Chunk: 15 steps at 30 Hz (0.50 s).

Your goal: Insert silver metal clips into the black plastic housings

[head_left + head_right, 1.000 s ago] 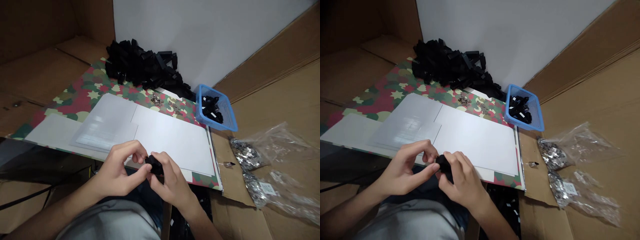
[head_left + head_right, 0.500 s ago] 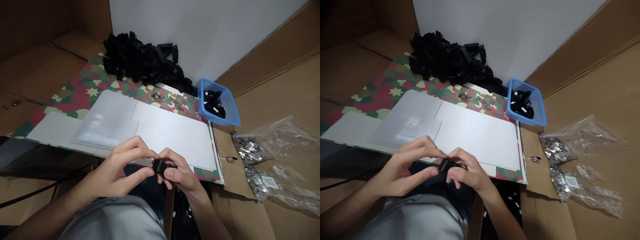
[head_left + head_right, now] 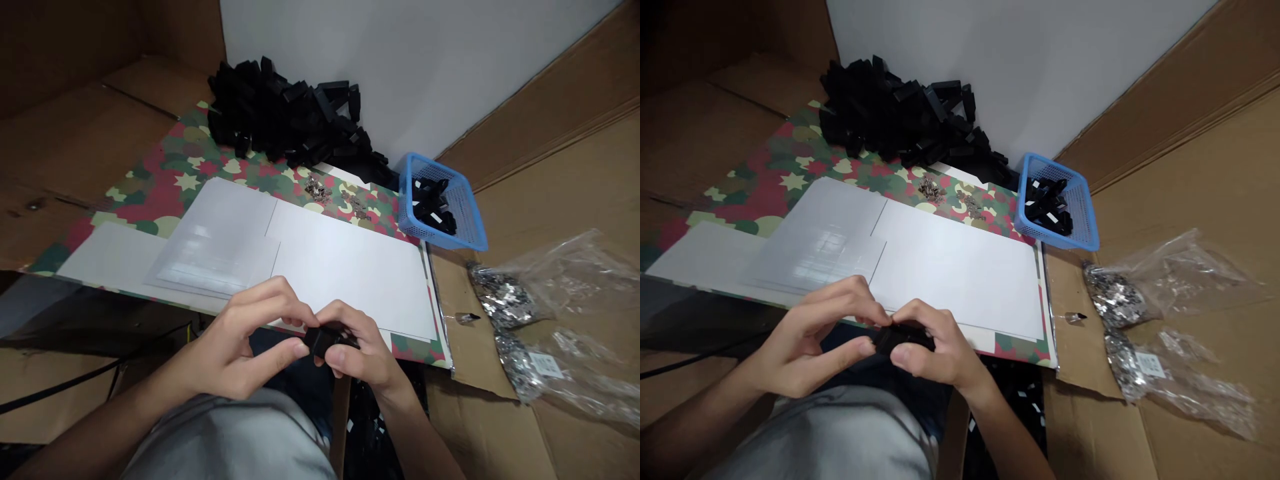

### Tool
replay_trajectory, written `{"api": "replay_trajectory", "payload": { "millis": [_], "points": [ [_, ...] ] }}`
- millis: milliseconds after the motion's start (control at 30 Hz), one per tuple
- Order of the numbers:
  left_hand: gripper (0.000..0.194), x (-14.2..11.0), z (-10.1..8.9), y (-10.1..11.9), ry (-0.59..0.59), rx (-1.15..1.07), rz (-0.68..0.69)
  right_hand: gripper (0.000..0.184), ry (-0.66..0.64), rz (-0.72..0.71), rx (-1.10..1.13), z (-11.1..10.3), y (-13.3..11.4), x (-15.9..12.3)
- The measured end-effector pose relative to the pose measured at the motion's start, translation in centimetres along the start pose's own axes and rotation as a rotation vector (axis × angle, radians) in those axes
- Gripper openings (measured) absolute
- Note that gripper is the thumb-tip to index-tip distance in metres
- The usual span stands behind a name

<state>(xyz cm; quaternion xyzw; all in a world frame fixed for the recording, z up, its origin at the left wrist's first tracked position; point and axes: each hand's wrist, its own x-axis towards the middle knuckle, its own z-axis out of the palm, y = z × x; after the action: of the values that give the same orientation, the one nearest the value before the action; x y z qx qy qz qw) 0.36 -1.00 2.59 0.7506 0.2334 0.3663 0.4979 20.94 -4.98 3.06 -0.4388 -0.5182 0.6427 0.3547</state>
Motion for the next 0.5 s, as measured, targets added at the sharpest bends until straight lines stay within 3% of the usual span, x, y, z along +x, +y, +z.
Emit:
{"api": "replay_trajectory", "payload": {
  "millis": [167, 300, 400, 500],
  "points": [
    [0.032, 0.7, -1.7, -0.8, 0.06, 0.128, -0.052, 0.02, 0.016, -0.117, -0.205, -1.2, 0.1, 1.1],
    [0.033, 2.7, -3.8, -2.9, 0.173, 0.591, -0.239, 0.017, 0.226, -0.135, -0.457, -2.8, 1.0, 2.9],
    [0.037, 4.2, -4.2, -4.7, 0.123, 0.886, -0.381, 0.02, 0.358, -0.104, -0.582, -3.5, 2.4, 4.1],
    [0.034, 5.0, -3.9, -5.6, 0.022, 0.934, -0.486, 0.02, 0.407, -0.103, -0.705, -3.3, 3.6, 4.7]
  ]
}}
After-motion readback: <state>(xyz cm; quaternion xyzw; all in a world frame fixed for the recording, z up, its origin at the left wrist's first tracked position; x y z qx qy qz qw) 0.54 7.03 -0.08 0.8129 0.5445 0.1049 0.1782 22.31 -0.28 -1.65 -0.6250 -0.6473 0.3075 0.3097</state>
